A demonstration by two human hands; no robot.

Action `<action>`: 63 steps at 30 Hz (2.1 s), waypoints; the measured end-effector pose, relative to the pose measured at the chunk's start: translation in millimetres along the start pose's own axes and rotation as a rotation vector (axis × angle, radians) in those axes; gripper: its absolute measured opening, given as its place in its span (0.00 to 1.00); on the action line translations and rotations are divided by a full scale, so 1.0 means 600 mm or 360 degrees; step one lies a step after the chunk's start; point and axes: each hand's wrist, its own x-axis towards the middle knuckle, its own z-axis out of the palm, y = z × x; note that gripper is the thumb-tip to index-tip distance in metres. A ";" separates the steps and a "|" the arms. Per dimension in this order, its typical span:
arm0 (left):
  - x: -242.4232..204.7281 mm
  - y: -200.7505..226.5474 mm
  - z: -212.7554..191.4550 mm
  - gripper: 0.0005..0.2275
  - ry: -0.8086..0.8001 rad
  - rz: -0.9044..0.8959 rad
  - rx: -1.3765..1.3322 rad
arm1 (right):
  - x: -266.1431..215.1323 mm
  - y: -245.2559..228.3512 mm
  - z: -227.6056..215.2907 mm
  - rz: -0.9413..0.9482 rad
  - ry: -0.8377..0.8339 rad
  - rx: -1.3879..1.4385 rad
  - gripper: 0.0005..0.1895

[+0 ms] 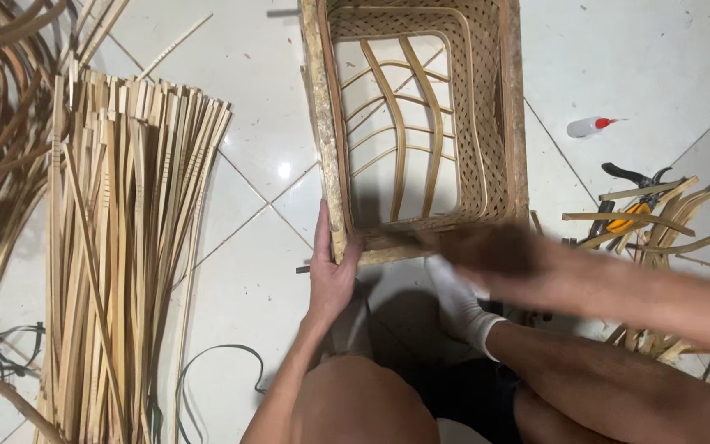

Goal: The person applies glue to the joints of a rectangular bamboo basket frame and uses a hammer to tap the frame into a wooden jig. They then insert a curved bamboo strip into the frame and secure it by tapping with the hammer.

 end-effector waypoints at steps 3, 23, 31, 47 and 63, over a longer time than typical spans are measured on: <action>0.008 0.027 0.003 0.38 0.0022 0.0024 0.0104 | 0.025 0.029 -0.058 -0.0001 0.0124 -0.0250 0.35; 0.065 0.101 0.011 0.39 0.0041 -0.0412 0.0488 | 0.200 -0.062 -0.278 -0.0340 0.0080 -0.1813 0.19; 0.066 0.055 0.017 0.33 0.0116 -0.0106 0.0694 | 0.317 -0.050 -0.311 -0.0389 0.0234 -0.1763 0.10; 0.236 0.133 0.021 0.34 0.0065 -0.0011 0.0714 | -0.186 0.193 0.168 0.1283 0.1067 0.0286 0.12; 0.317 0.089 0.011 0.39 0.0249 -0.0146 0.1210 | -0.225 0.163 0.306 0.1252 0.0902 0.1014 0.21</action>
